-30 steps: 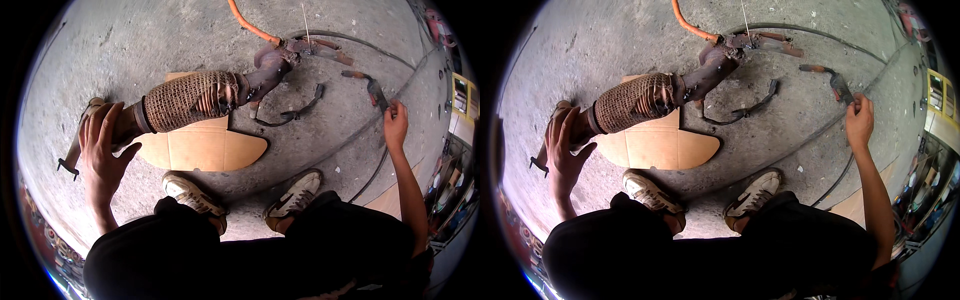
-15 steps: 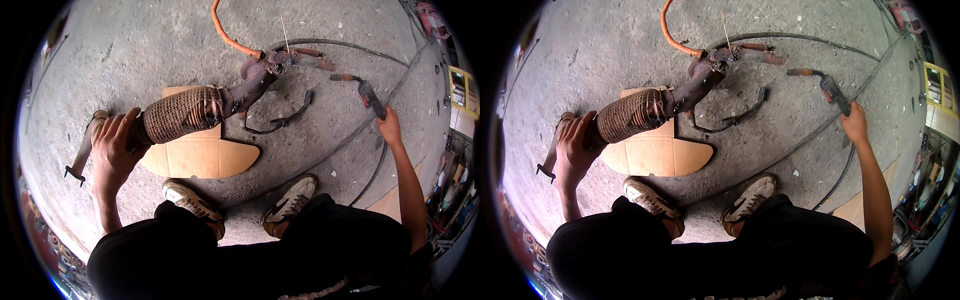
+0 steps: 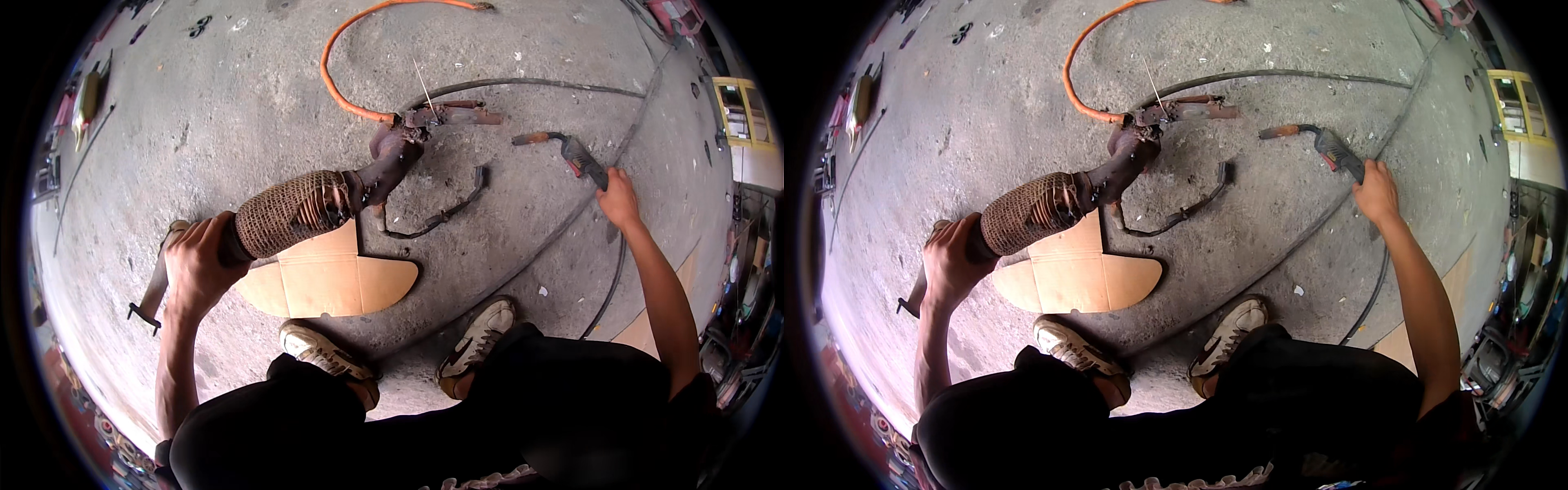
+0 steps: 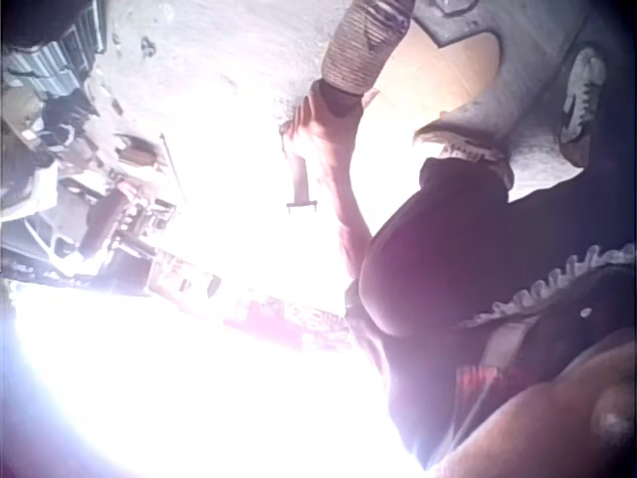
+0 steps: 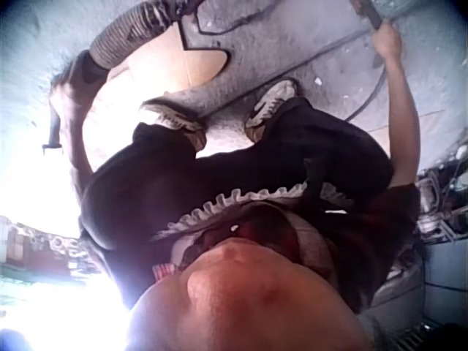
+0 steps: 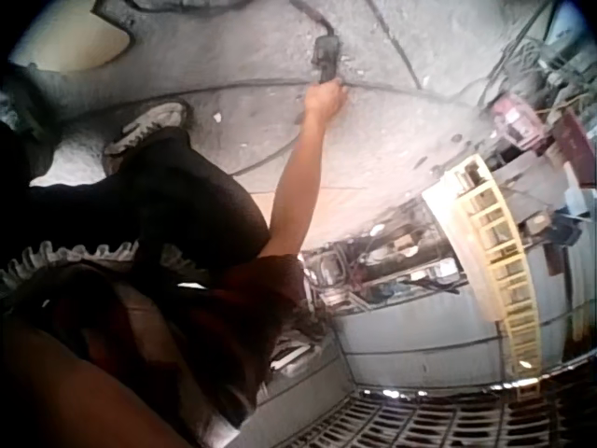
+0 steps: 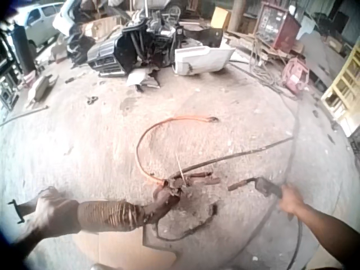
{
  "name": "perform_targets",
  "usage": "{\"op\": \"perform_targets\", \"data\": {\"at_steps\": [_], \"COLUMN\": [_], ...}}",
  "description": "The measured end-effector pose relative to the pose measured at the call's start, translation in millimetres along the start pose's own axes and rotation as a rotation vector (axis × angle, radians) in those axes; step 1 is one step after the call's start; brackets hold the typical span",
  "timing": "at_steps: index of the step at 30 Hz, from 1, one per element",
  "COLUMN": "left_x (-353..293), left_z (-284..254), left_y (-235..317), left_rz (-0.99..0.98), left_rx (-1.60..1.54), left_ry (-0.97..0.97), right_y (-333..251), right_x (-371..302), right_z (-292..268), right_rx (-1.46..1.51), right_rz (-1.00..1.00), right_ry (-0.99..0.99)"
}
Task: The person welds a metal exhaust pipe on the floor using a welding torch, holding a piece of cardboard near the welding arc.
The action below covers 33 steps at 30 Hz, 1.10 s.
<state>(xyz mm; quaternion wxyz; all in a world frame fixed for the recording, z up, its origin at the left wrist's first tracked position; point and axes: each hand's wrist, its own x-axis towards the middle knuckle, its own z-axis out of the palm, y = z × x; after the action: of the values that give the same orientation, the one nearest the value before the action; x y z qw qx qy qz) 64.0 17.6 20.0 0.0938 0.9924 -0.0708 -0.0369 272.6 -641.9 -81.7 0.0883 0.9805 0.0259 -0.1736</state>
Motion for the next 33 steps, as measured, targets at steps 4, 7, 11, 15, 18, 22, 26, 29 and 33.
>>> {"op": "perform_targets", "data": {"at_steps": [4, 7, 11, 15, 18, 22, 26, 29, 33], "left_x": [19, 26, 37, 59, 70, 68, 67, 63, 73], "left_z": [-11, -9, -1, 4, 17, 18, 22, 23, 12], "left_y": [5, 8, 5, 14, 25, 25, 30, 30, 23], "left_rz": [-0.093, -0.085, -0.081, -0.095, -0.113, -0.115, -0.131, -0.110, -0.115], "left_rx": [-0.066, -0.056, -0.063, -0.041, 0.061, 0.066, 0.101, 0.081, 0.005], "left_ry": [-0.039, -0.038, 0.069, 0.117, 0.032, -0.014, -0.070, -0.040, -0.074], "right_y": [-1, -7, -4, 4, 1, -2, -4, -4, 1], "right_x": [4, 1, 1, 4, 9, 16, 20, 20, 22], "right_z": [-4, -8, -8, -1, 1, 2, 1, 1, 5], "right_rx": [0.006, -0.013, 0.009, 0.017, 0.007, -0.010, -0.037, -0.050, -0.028], "right_rz": [0.012, 0.055, 0.040, 0.028, 0.046, 0.073, 0.097, 0.093, -0.022], "right_ry": [-0.023, -0.090, -0.041, -0.036, -0.038, -0.014, -0.024, -0.023, -0.039]}}
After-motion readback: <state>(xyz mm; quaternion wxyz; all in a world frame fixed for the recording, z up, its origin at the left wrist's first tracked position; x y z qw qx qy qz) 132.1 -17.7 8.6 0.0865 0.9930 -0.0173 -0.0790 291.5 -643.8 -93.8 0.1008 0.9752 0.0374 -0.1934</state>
